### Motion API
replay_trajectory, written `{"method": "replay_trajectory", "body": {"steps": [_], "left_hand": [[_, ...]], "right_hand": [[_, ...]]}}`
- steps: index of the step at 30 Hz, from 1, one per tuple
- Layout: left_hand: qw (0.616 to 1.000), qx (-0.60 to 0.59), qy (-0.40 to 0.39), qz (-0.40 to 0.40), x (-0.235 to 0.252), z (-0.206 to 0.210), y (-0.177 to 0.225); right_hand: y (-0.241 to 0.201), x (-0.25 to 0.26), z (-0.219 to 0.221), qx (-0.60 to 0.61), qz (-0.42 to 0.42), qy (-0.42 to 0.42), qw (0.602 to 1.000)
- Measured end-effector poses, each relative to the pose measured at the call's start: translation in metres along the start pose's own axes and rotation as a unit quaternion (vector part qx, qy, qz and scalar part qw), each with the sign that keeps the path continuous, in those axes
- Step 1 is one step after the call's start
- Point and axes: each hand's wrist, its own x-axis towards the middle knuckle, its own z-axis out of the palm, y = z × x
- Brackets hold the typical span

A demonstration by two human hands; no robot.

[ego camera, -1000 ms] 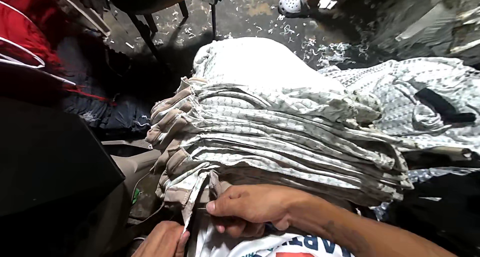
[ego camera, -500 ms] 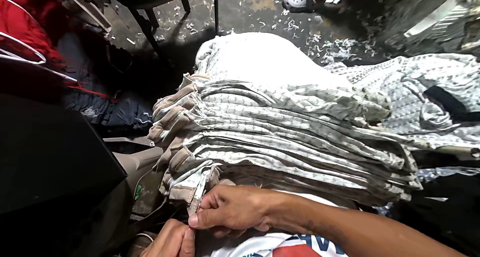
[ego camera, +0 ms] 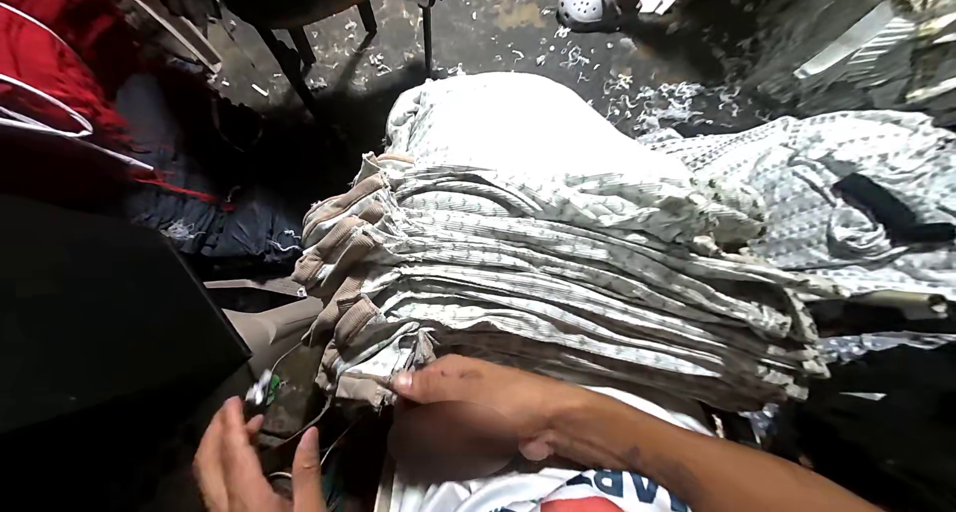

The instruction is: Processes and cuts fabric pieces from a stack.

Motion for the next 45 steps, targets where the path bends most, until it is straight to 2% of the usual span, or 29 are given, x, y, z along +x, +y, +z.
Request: {"method": "replay_trajectory", "body": {"steps": [4, 9, 13, 16, 20, 23, 26, 29, 33, 37, 41, 45], "left_hand": [[0.987, 0.028, 0.022, 0.159, 0.000, 0.024, 0.011], [0.971, -0.016, 0.026, 0.238, 0.022, 0.052, 0.006], [0.976, -0.128, -0.012, 0.179, 0.029, 0.037, 0.010], [0.974, -0.206, -0.032, 0.091, 0.027, 0.032, 0.007], [0.973, -0.224, -0.046, 0.023, 0.030, 0.037, 0.005], [0.982, -0.185, 0.008, 0.048, 0.042, 0.048, -0.002], [0.988, -0.042, 0.066, 0.135, 0.052, 0.057, -0.005], [0.969, 0.066, 0.092, 0.221, 0.048, 0.059, -0.001], [0.951, 0.058, 0.113, 0.280, 0.037, 0.055, 0.005], [0.967, -0.038, -0.003, 0.252, 0.031, 0.065, 0.008], [0.971, -0.043, -0.036, 0.231, 0.039, 0.063, 0.006], [0.978, -0.135, -0.077, 0.137, 0.044, 0.043, 0.005]], "right_hand": [[-0.002, 0.001, -0.005, 0.079, -0.002, 0.024, 0.997], [-0.001, -0.003, -0.005, 0.091, 0.002, 0.009, 0.996], [0.002, -0.009, -0.009, 0.108, 0.007, 0.011, 0.994], [0.003, -0.010, -0.008, 0.113, 0.014, -0.003, 0.994], [0.003, -0.008, -0.006, 0.104, 0.034, -0.015, 0.994], [0.006, -0.007, -0.006, 0.070, 0.042, -0.014, 0.997], [0.003, -0.010, -0.006, 0.048, 0.025, 0.006, 0.998], [0.004, -0.009, -0.010, 0.132, 0.004, 0.024, 0.991], [0.007, -0.004, -0.014, 0.196, 0.001, 0.027, 0.980], [0.008, -0.002, -0.013, 0.200, 0.003, 0.034, 0.979], [0.010, -0.003, -0.015, 0.222, -0.005, 0.025, 0.975], [0.009, -0.005, -0.013, 0.210, 0.005, 0.019, 0.978]]}}
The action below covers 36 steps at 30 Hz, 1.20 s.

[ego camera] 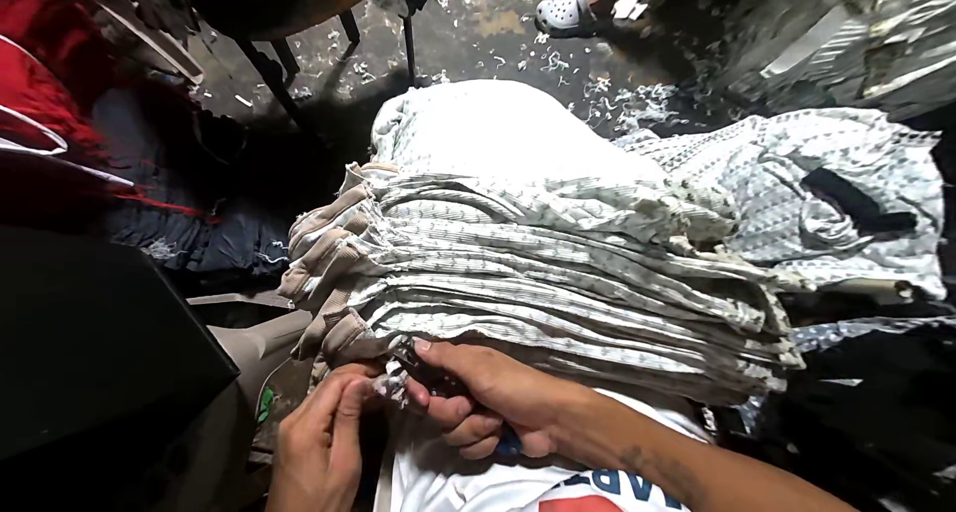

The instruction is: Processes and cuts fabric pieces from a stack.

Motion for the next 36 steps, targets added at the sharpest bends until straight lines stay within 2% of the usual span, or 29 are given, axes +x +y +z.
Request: {"method": "replay_trajectory", "body": {"steps": [3, 6, 8, 11, 13, 18, 21, 26, 29, 34, 36], "left_hand": [[1.000, 0.004, 0.003, -0.012, -0.001, -0.003, -0.001], [0.998, 0.017, 0.031, 0.055, -0.003, 0.004, 0.004], [0.996, 0.026, 0.020, 0.088, -0.004, 0.009, 0.008], [0.988, 0.105, 0.015, 0.112, -0.003, 0.021, 0.000], [0.987, 0.120, 0.028, 0.102, 0.000, 0.022, -0.003], [0.999, 0.032, 0.011, 0.040, 0.003, 0.003, 0.003], [1.000, -0.020, -0.003, 0.001, 0.000, -0.001, 0.002], [0.996, -0.074, -0.015, -0.043, -0.006, -0.002, 0.005], [0.995, -0.082, -0.029, -0.047, -0.008, -0.003, 0.007], [0.995, -0.071, -0.058, -0.028, -0.009, -0.004, 0.006], [0.992, -0.103, -0.060, -0.030, -0.009, -0.007, 0.004]], "right_hand": [[0.001, -0.002, -0.001, -0.015, 0.013, -0.019, 1.000], [0.000, -0.005, -0.001, 0.002, 0.007, -0.014, 1.000], [0.001, -0.006, -0.005, 0.034, -0.003, -0.015, 0.999], [0.002, -0.005, -0.008, 0.045, -0.002, -0.015, 0.999], [0.001, -0.004, -0.005, 0.044, 0.004, -0.005, 0.999], [0.002, -0.007, -0.003, 0.010, 0.015, -0.019, 1.000], [0.003, -0.008, 0.001, -0.040, 0.047, -0.029, 0.998], [-0.001, -0.003, 0.008, -0.117, 0.104, 0.003, 0.988], [-0.001, 0.007, 0.011, -0.140, 0.107, 0.015, 0.984], [0.002, 0.019, 0.018, -0.155, 0.080, 0.080, 0.981], [0.001, 0.018, 0.018, -0.149, 0.079, 0.095, 0.981]]}}
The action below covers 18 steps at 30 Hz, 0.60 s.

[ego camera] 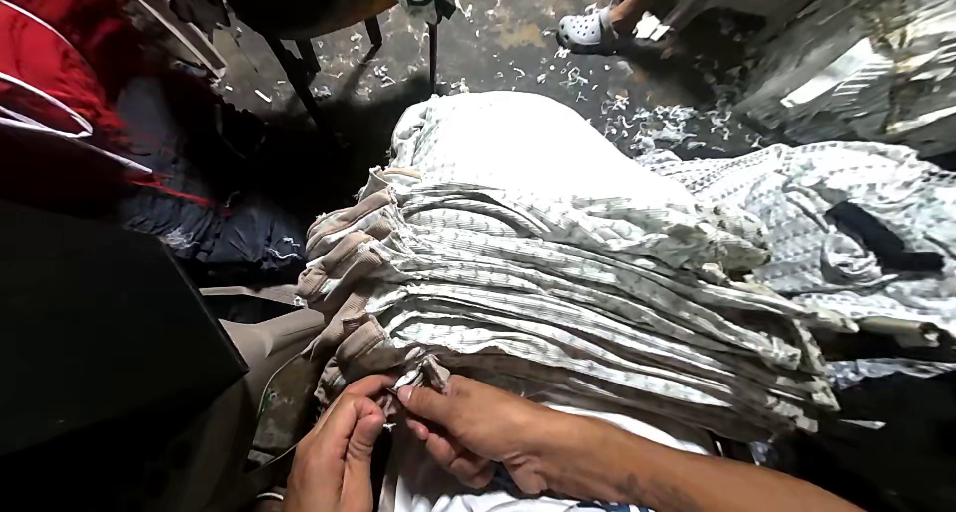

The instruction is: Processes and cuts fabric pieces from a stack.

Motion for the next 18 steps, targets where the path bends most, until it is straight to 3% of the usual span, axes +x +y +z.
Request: {"method": "replay_trajectory", "body": {"steps": [2, 3, 5, 7, 9, 14, 18], "left_hand": [[0.995, -0.093, 0.030, -0.011, -0.001, -0.009, -0.002], [0.987, -0.134, 0.082, -0.025, -0.001, -0.015, -0.003], [0.977, -0.069, 0.196, -0.053, 0.001, -0.029, -0.005], [0.977, 0.105, 0.163, -0.087, 0.000, -0.041, 0.000], [0.977, 0.174, 0.094, -0.077, -0.001, -0.038, 0.010], [0.989, 0.129, 0.062, 0.043, 0.005, 0.012, 0.007], [0.994, 0.102, 0.017, 0.022, 0.002, -0.001, 0.005]], "right_hand": [[0.001, -0.002, -0.003, 0.040, -0.005, -0.015, 0.999], [0.003, -0.002, -0.005, 0.073, -0.010, -0.029, 0.997], [0.006, -0.004, -0.010, 0.122, -0.012, -0.057, 0.991], [0.008, -0.005, -0.014, 0.140, -0.011, -0.089, 0.986], [0.008, -0.005, -0.017, 0.153, -0.011, -0.106, 0.982], [0.009, -0.009, -0.022, 0.162, -0.025, -0.122, 0.979], [0.011, -0.013, -0.027, 0.174, -0.029, -0.105, 0.979]]}}
